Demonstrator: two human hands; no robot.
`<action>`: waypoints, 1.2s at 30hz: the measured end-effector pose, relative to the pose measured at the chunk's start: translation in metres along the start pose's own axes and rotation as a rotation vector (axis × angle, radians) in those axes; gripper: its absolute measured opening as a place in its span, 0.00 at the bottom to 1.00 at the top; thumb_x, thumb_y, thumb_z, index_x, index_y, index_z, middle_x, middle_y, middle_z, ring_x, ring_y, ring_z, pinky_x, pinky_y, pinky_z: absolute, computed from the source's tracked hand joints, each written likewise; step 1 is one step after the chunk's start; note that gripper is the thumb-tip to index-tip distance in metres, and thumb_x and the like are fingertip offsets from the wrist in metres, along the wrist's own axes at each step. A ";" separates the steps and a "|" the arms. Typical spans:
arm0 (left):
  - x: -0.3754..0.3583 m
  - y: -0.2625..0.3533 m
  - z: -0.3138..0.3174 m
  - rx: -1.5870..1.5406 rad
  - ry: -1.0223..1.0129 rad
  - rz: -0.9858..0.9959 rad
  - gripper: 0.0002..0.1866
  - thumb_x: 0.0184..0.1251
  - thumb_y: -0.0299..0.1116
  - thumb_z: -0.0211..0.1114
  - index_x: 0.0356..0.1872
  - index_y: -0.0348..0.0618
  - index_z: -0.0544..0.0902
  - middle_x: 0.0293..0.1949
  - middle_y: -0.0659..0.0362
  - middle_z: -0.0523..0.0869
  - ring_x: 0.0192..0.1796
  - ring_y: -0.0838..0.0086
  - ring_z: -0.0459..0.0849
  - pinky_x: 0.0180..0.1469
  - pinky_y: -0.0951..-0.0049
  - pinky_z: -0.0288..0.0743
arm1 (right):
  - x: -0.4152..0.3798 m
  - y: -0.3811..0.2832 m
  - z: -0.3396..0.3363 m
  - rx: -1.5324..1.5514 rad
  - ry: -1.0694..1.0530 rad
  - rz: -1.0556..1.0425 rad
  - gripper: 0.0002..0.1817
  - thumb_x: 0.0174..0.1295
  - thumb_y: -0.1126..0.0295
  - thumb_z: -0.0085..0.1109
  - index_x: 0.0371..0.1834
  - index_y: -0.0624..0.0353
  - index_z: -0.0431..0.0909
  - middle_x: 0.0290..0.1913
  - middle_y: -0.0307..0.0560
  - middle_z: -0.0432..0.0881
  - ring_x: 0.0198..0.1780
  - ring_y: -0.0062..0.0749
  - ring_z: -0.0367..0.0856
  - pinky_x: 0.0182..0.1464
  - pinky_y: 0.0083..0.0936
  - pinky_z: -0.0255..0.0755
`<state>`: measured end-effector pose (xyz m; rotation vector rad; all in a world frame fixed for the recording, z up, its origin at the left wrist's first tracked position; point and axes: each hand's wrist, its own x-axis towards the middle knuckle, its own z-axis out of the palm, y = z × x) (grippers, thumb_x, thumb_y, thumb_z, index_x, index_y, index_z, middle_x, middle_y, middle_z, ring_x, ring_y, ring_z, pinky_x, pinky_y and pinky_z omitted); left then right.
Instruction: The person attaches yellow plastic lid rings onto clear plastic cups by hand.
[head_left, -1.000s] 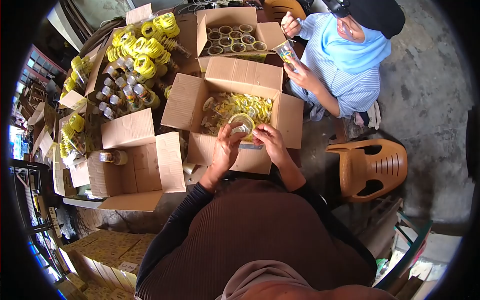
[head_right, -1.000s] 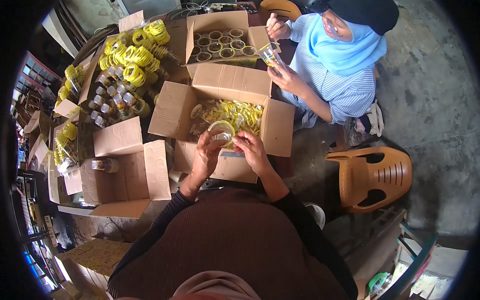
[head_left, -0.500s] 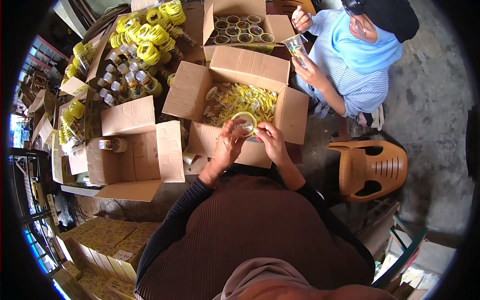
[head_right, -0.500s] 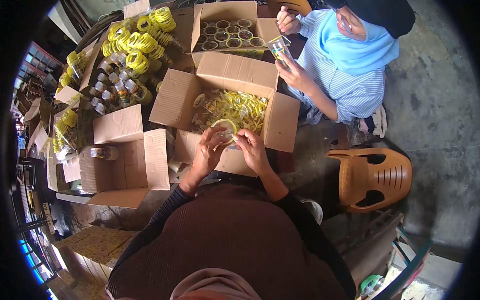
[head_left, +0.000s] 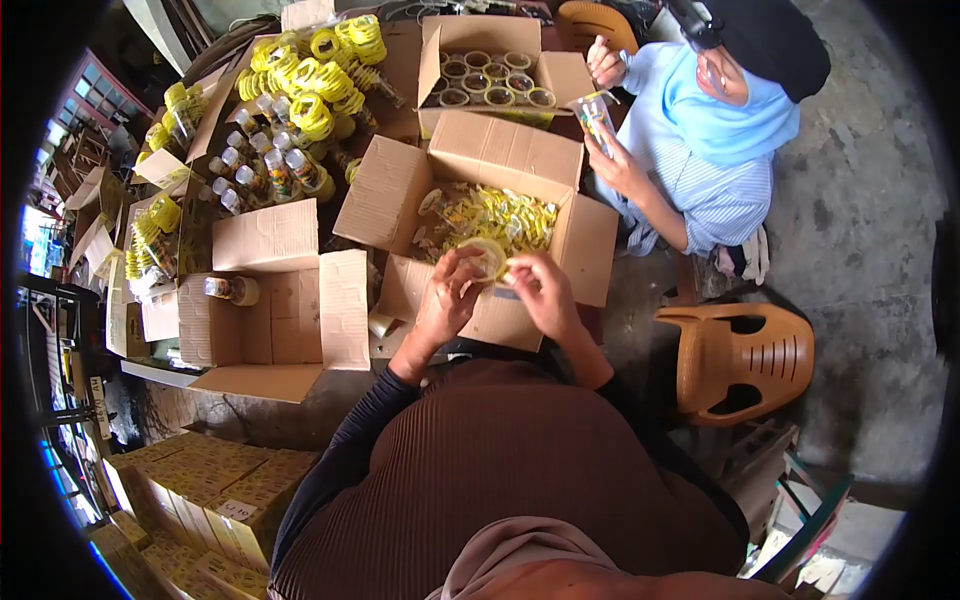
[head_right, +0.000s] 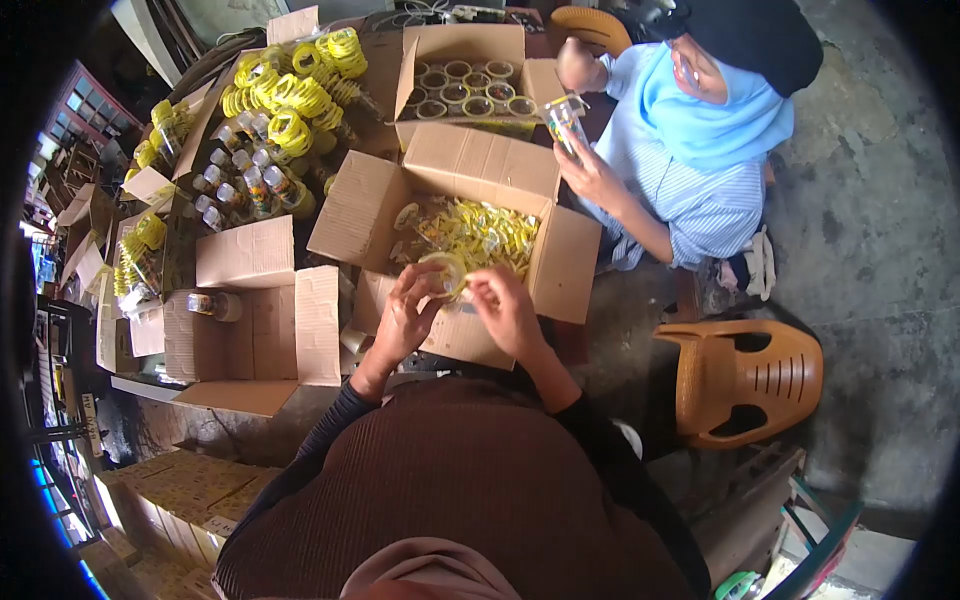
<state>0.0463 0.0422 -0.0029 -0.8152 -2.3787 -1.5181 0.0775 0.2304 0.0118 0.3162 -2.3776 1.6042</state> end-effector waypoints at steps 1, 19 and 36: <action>0.001 0.000 -0.001 0.023 0.002 0.027 0.09 0.55 0.22 0.70 0.37 0.38 0.80 0.52 0.50 0.81 0.52 0.51 0.81 0.52 0.58 0.77 | 0.003 -0.011 -0.001 -0.099 -0.044 -0.069 0.10 0.59 0.75 0.67 0.43 0.61 0.78 0.40 0.48 0.76 0.41 0.38 0.79 0.42 0.31 0.74; 0.011 0.020 -0.009 -0.042 -0.078 0.026 0.06 0.57 0.24 0.69 0.36 0.41 0.83 0.51 0.54 0.83 0.50 0.56 0.83 0.50 0.61 0.79 | 0.004 -0.021 -0.011 -0.302 -0.058 -0.273 0.06 0.53 0.78 0.66 0.33 0.59 0.80 0.35 0.44 0.79 0.39 0.42 0.79 0.41 0.34 0.75; 0.024 0.030 -0.009 -0.306 -0.105 0.006 0.10 0.48 0.15 0.71 0.33 0.38 0.85 0.61 0.50 0.76 0.63 0.56 0.76 0.62 0.61 0.73 | 0.003 0.020 -0.035 0.112 0.117 0.234 0.05 0.66 0.75 0.62 0.41 0.65 0.81 0.33 0.41 0.82 0.33 0.19 0.80 0.37 0.19 0.75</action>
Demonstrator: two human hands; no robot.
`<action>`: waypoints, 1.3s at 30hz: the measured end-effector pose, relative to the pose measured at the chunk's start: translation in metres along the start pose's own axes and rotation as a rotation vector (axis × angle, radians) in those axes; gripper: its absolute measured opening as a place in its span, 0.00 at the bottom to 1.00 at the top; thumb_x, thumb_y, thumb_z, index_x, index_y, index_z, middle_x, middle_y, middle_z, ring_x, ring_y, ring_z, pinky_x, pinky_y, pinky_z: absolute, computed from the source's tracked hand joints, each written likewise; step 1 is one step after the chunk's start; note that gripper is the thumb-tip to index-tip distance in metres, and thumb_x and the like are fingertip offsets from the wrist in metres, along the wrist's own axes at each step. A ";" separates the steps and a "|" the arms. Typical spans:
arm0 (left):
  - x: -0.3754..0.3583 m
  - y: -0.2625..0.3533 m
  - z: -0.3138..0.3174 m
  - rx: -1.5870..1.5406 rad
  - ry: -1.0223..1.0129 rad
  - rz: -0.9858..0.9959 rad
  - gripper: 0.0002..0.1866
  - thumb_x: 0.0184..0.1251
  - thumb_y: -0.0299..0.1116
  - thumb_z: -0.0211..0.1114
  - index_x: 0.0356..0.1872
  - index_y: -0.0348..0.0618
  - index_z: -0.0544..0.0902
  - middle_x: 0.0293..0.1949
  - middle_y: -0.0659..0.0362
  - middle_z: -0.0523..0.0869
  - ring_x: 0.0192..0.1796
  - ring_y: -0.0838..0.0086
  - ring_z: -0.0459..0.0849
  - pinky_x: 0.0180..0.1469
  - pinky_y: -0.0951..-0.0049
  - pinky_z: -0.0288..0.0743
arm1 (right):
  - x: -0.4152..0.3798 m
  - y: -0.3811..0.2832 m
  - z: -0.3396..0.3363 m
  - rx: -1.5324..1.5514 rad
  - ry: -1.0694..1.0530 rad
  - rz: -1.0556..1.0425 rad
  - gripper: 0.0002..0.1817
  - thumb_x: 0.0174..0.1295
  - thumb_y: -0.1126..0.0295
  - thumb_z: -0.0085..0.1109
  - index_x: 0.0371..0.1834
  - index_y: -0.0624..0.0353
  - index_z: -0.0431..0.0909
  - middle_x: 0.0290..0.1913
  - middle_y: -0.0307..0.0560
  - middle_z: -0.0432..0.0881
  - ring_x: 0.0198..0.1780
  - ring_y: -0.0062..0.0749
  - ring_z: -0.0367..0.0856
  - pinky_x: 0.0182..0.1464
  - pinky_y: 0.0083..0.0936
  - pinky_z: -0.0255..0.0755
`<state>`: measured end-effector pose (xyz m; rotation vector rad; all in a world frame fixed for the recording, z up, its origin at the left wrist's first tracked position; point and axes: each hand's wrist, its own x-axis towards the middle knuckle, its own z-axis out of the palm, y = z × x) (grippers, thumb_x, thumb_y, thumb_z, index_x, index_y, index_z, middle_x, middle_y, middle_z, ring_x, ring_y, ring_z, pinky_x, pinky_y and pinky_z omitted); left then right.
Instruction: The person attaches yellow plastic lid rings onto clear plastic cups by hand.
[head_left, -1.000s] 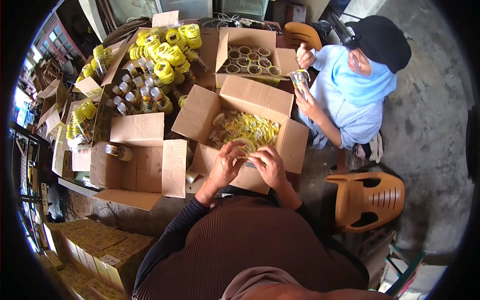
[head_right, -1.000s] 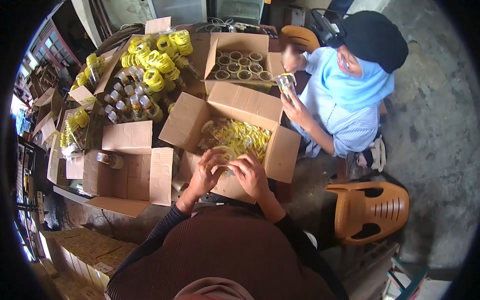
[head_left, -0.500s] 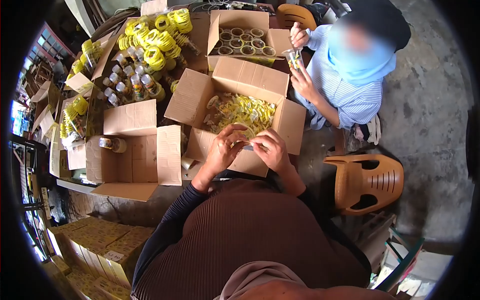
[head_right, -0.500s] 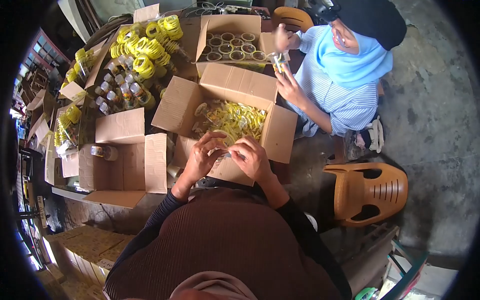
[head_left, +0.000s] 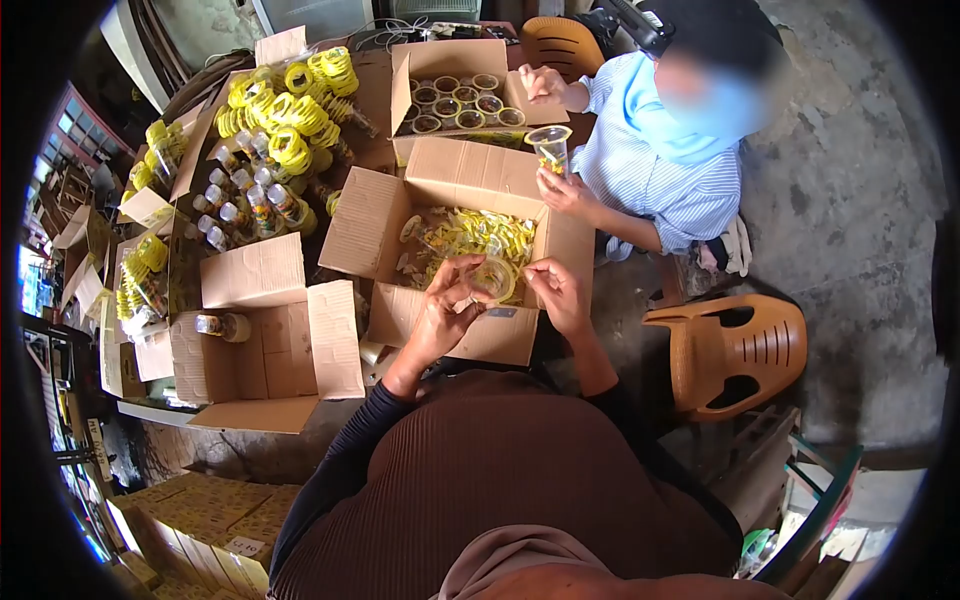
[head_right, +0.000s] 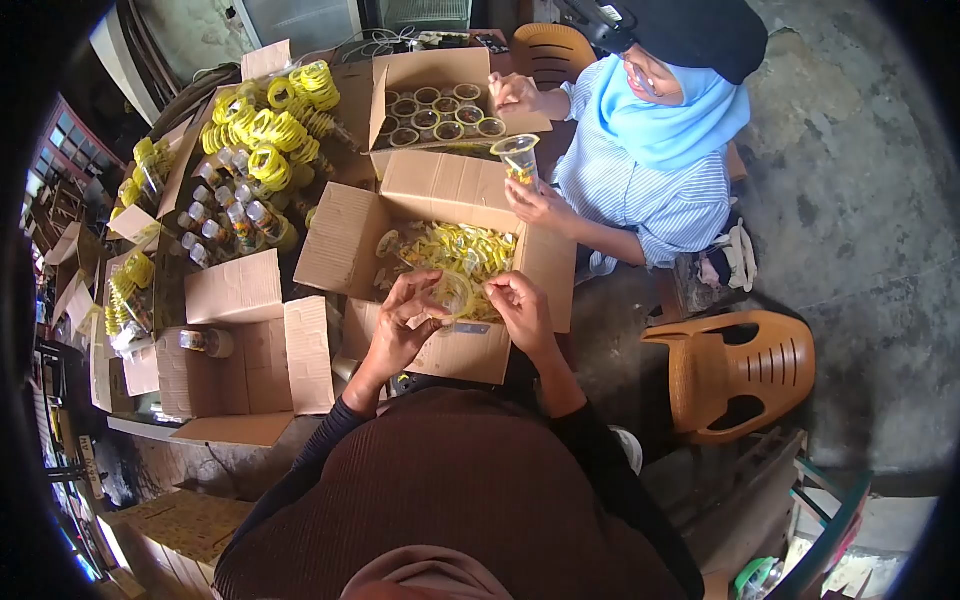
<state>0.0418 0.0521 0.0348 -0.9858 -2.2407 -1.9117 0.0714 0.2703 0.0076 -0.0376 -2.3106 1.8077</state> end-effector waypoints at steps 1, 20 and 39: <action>0.000 -0.003 -0.001 0.000 -0.002 0.005 0.10 0.48 0.15 0.71 0.33 0.38 0.85 0.61 0.50 0.76 0.63 0.56 0.76 0.62 0.61 0.73 | 0.000 -0.001 0.000 -0.001 0.004 -0.003 0.05 0.66 0.75 0.62 0.41 0.65 0.81 0.33 0.41 0.82 0.33 0.19 0.80 0.37 0.19 0.75; -0.021 -0.040 -0.002 0.138 -0.041 0.134 0.33 0.43 0.25 0.80 0.55 0.34 0.77 0.53 0.47 0.81 0.56 0.51 0.80 0.60 0.59 0.73 | -0.005 -0.005 0.028 0.337 -0.173 0.207 0.06 0.67 0.74 0.62 0.42 0.66 0.79 0.37 0.39 0.82 0.38 0.16 0.79 0.41 0.17 0.76; -0.040 -0.036 0.018 0.381 0.105 0.111 0.32 0.42 0.29 0.80 0.52 0.35 0.78 0.50 0.46 0.80 0.51 0.48 0.80 0.53 0.57 0.75 | 0.005 -0.004 0.031 -0.239 -0.248 0.001 0.09 0.59 0.72 0.68 0.36 0.64 0.77 0.27 0.46 0.81 0.28 0.27 0.80 0.33 0.27 0.74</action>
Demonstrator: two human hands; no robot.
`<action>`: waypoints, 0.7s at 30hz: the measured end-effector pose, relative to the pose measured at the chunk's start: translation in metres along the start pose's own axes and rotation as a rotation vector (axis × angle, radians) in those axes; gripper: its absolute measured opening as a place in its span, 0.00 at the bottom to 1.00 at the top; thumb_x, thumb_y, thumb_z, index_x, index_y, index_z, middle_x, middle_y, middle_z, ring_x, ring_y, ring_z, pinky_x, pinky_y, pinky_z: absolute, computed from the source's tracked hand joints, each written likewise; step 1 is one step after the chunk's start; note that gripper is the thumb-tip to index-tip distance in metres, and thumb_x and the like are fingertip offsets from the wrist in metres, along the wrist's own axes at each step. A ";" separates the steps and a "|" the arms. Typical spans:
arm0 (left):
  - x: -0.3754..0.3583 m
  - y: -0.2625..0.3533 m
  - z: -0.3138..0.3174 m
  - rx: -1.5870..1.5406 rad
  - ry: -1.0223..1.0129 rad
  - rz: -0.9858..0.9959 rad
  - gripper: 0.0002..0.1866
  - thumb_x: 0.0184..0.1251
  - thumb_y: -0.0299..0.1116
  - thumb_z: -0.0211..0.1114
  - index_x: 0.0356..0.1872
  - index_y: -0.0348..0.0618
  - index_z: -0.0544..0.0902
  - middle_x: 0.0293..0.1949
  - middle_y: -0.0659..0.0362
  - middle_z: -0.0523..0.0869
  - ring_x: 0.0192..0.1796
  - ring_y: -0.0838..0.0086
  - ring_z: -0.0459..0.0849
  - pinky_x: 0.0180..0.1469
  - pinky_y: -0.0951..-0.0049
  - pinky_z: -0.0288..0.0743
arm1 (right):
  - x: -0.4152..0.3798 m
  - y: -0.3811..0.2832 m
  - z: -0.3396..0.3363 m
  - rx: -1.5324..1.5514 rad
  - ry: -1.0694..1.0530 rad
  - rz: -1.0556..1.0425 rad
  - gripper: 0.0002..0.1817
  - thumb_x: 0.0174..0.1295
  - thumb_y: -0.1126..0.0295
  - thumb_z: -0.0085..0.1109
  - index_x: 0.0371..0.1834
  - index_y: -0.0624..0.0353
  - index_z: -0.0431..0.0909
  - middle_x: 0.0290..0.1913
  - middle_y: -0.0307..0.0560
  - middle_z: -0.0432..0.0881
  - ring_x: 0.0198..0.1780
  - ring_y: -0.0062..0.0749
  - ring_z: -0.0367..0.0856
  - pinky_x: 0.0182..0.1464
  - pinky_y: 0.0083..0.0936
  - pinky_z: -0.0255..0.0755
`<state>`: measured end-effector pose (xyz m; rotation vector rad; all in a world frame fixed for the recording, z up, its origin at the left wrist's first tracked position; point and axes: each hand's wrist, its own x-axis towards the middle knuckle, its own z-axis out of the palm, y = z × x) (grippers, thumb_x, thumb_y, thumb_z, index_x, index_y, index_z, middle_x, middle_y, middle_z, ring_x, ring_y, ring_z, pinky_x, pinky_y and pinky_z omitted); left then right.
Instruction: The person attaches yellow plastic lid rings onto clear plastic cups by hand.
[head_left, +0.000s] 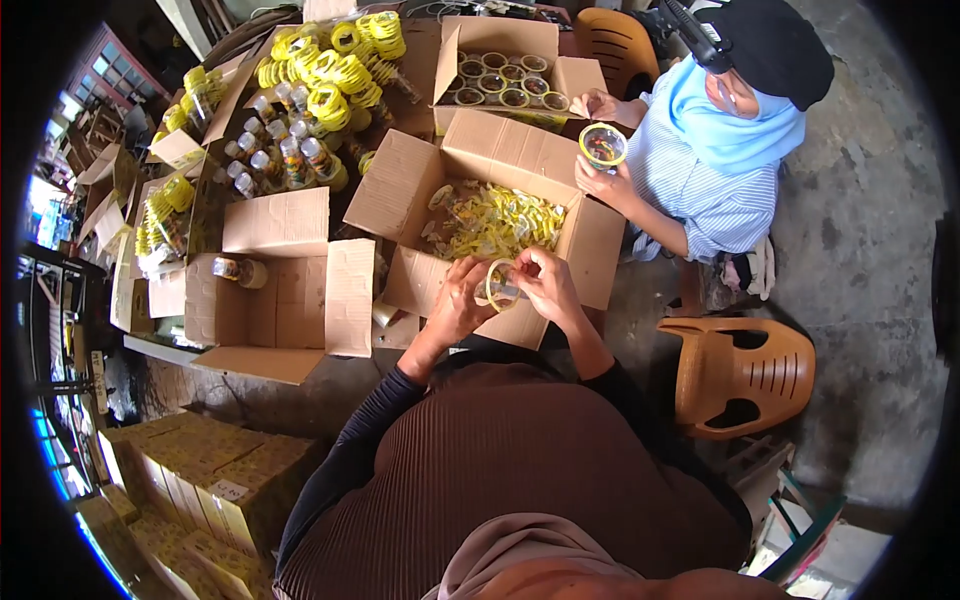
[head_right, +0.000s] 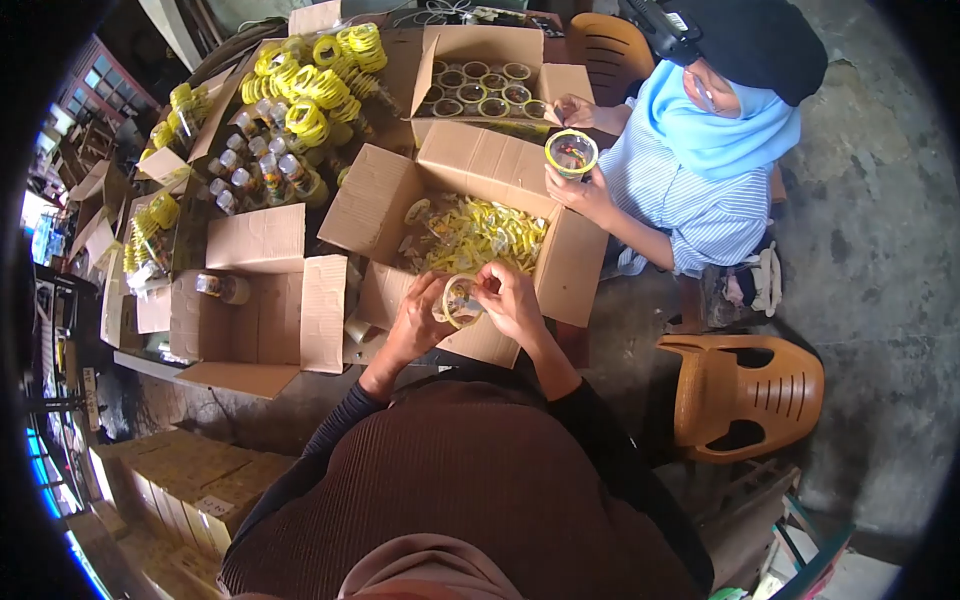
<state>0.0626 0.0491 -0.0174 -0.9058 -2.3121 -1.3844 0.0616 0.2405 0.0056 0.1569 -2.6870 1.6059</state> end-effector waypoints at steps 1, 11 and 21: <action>0.001 0.003 0.000 0.002 -0.020 -0.055 0.31 0.43 0.31 0.80 0.52 0.37 0.78 0.50 0.48 0.80 0.52 0.50 0.79 0.54 0.56 0.74 | -0.001 -0.003 0.001 -0.031 0.015 -0.002 0.09 0.58 0.73 0.67 0.35 0.64 0.77 0.27 0.51 0.81 0.28 0.34 0.81 0.33 0.29 0.75; -0.002 0.013 0.012 -0.009 -0.054 -0.269 0.35 0.45 0.37 0.79 0.56 0.34 0.76 0.50 0.44 0.80 0.54 0.45 0.78 0.58 0.55 0.73 | 0.002 0.014 -0.008 0.139 -0.107 0.081 0.13 0.58 0.71 0.70 0.43 0.62 0.78 0.30 0.45 0.81 0.31 0.31 0.81 0.36 0.28 0.76; 0.010 0.042 0.020 0.200 0.094 -0.331 0.34 0.42 0.40 0.82 0.48 0.33 0.75 0.36 0.50 0.80 0.39 0.56 0.82 0.42 0.61 0.76 | -0.008 -0.001 -0.029 0.227 -0.155 -0.220 0.12 0.60 0.71 0.69 0.44 0.62 0.80 0.39 0.46 0.81 0.38 0.28 0.83 0.40 0.23 0.77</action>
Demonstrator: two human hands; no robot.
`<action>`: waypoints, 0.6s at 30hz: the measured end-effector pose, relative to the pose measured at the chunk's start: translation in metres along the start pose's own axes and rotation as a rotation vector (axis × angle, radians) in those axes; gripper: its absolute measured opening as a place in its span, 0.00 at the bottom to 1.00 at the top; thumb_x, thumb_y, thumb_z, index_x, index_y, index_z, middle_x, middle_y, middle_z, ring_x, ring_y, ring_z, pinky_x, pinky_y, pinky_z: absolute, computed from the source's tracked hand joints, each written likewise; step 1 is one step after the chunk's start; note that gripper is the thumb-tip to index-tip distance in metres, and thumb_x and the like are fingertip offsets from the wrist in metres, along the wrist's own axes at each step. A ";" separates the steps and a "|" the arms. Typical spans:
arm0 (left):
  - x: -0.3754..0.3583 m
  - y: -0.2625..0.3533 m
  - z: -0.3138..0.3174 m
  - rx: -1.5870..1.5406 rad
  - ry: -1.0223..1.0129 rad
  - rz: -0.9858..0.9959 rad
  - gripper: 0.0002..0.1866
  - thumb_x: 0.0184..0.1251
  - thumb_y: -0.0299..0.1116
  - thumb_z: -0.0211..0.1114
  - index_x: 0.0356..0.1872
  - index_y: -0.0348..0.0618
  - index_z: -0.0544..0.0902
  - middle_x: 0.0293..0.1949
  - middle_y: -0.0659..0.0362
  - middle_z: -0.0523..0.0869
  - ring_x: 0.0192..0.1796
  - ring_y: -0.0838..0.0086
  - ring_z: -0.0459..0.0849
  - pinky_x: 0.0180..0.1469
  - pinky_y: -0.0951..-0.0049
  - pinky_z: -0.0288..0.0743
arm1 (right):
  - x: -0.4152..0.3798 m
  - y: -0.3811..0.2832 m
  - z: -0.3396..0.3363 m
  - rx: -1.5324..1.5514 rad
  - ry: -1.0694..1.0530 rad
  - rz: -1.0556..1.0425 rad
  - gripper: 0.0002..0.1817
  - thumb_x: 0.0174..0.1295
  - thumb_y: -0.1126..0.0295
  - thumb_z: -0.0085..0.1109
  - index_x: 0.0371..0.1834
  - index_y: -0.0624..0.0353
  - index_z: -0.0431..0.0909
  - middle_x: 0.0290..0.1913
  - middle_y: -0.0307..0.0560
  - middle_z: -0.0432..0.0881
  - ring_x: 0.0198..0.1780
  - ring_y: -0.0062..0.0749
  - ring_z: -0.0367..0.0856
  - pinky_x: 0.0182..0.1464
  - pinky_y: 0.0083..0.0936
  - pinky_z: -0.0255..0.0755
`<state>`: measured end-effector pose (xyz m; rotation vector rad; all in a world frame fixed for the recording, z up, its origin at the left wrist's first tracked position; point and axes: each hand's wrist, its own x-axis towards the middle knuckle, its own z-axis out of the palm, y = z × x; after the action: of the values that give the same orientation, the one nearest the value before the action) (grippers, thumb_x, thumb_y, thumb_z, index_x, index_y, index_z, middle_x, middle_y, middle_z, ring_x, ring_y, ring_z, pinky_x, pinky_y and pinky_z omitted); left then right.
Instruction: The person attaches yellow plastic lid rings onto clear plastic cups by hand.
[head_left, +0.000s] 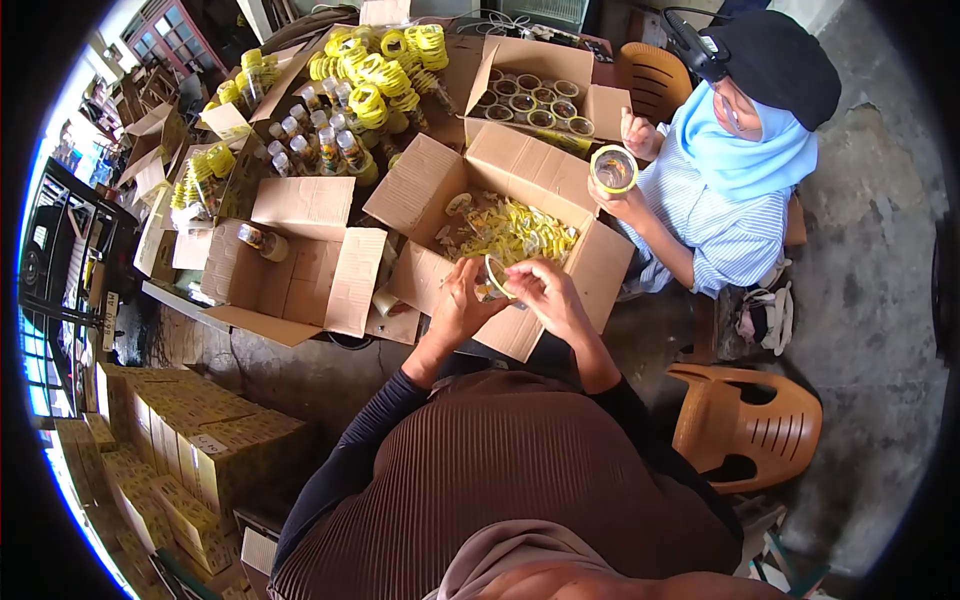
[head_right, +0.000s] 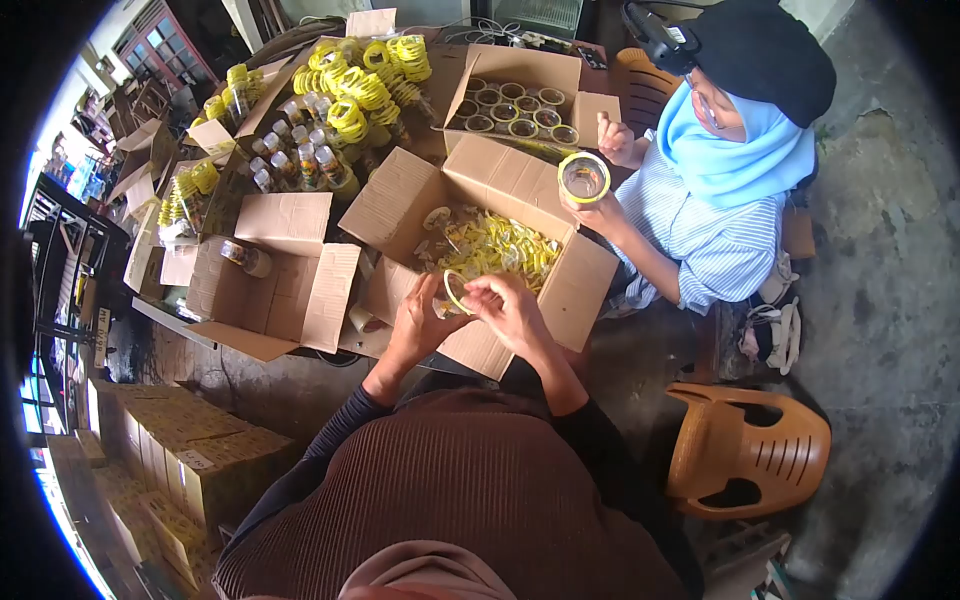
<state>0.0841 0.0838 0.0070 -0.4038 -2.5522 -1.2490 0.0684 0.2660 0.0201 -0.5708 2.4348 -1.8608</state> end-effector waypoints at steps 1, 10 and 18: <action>0.001 0.002 0.001 0.007 0.006 0.006 0.34 0.42 0.40 0.82 0.48 0.33 0.75 0.36 0.50 0.80 0.39 0.56 0.82 0.42 0.61 0.76 | 0.000 -0.015 -0.001 -0.042 -0.022 -0.100 0.11 0.60 0.70 0.69 0.42 0.62 0.80 0.40 0.47 0.82 0.39 0.28 0.83 0.40 0.24 0.78; 0.012 0.001 -0.007 -0.692 -0.265 -0.231 0.53 0.55 0.40 0.79 0.74 0.39 0.52 0.57 0.45 0.77 0.54 0.65 0.82 0.56 0.63 0.79 | 0.017 -0.011 -0.027 -0.108 -0.008 -0.291 0.05 0.58 0.76 0.67 0.36 0.62 0.81 0.37 0.46 0.85 0.39 0.39 0.84 0.43 0.30 0.75; 0.007 -0.018 -0.031 -0.575 -0.021 -0.316 0.26 0.61 0.40 0.74 0.54 0.36 0.77 0.49 0.53 0.83 0.47 0.71 0.84 0.45 0.71 0.80 | 0.041 0.023 0.002 0.153 0.001 -0.173 0.07 0.63 0.78 0.62 0.43 0.62 0.82 0.37 0.45 0.83 0.39 0.34 0.84 0.40 0.26 0.76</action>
<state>0.0752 0.0495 0.0145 -0.1181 -2.2912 -2.1087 0.0240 0.2571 0.0066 -0.7923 2.2830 -2.0878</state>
